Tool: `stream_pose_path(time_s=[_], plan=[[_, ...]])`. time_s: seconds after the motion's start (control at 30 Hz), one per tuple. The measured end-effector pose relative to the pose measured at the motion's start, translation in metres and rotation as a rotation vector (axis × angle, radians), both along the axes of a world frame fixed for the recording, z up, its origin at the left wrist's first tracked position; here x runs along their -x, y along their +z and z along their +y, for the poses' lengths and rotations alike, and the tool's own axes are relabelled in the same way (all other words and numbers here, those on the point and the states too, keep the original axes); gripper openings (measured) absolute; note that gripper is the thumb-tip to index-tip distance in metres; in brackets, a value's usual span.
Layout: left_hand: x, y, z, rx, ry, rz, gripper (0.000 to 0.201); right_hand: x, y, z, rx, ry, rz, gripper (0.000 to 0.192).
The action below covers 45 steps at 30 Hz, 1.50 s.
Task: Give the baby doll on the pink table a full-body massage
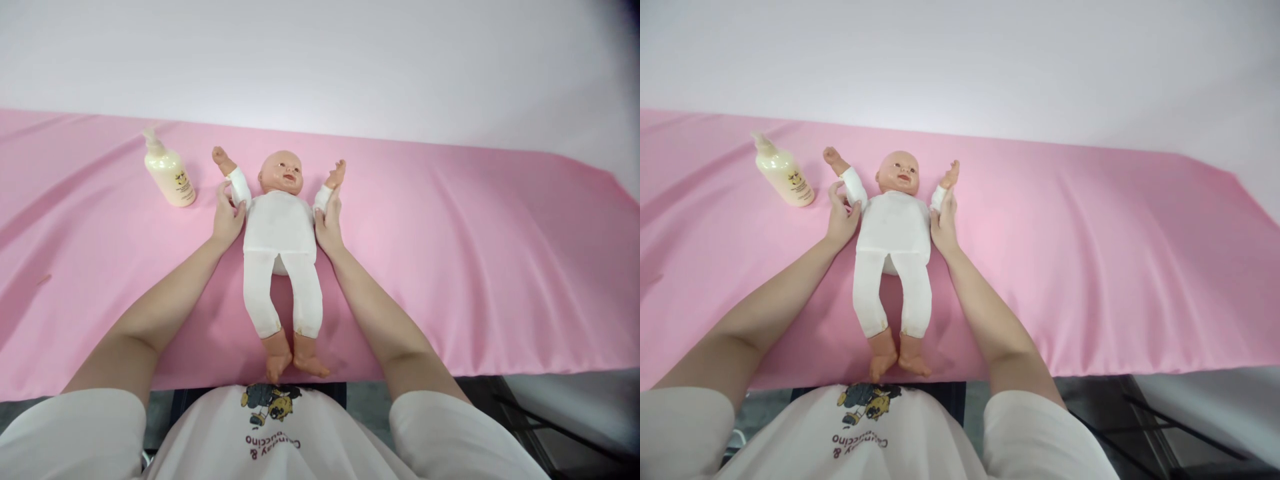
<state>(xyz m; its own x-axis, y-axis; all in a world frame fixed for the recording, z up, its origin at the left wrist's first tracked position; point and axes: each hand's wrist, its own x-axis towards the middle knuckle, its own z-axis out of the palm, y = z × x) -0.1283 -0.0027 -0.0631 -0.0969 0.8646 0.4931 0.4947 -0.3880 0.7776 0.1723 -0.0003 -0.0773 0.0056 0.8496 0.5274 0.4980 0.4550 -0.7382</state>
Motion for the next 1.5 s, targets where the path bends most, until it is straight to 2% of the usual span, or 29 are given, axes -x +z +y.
stream_pose_path(time_s=[0.13, 0.27, 0.37, 0.5, 0.67, 0.8, 1.0, 1.1, 1.17, 1.27, 1.37, 1.5], plan=[[0.002, 0.0, 0.002, 0.025, 0.015, 0.065, 0.058, -0.001, -0.005, 0.004, 0.07, 0.06, -0.032, 0.078], [0.004, -0.001, 0.004, 0.009, 0.04, 0.176, 0.047, -0.004, -0.006, 0.005, 0.104, 0.053, -0.009, 0.072], [0.004, -0.004, 0.006, 0.037, 0.063, 0.223, 0.044, -0.005, -0.007, 0.007, 0.141, 0.019, 0.017, 0.072], [0.005, -0.007, 0.009, 0.1, 0.09, 0.181, 0.043, -0.006, -0.01, 0.009, 0.18, 0.001, 0.035, 0.075], [0.005, -0.002, 0.008, 0.194, 0.067, 0.173, 0.046, -0.007, -0.01, 0.011, 0.267, 0.036, 0.08, 0.082], [0.004, 0.003, 0.009, 0.232, -0.01, -0.049, 0.051, -0.009, -0.01, 0.015, 0.298, 0.115, 0.262, 0.074], [0.005, 0.003, 0.016, 0.167, -0.142, -0.444, 0.052, -0.005, -0.004, 0.016, 0.251, 0.275, 0.642, 0.071], [0.005, 0.003, 0.017, 0.189, -0.218, -0.617, 0.049, -0.007, 0.001, 0.016, 0.276, 0.311, 0.742, 0.055], [0.004, 0.004, 0.016, 0.222, -0.255, -0.701, 0.037, -0.008, 0.003, 0.016, 0.322, 0.302, 0.817, 0.039], [0.003, 0.006, 0.015, 0.268, -0.28, -0.737, 0.023, -0.01, 0.003, 0.014, 0.381, 0.306, 0.877, 0.022], [0.002, 0.006, 0.014, 0.286, -0.298, -0.725, 0.026, -0.009, 0.004, 0.009, 0.403, 0.3, 0.858, 0.027], [0.003, 0.003, 0.016, 0.283, -0.307, -0.706, 0.027, -0.007, 0.007, 0.008, 0.442, 0.285, 0.867, 0.021]])
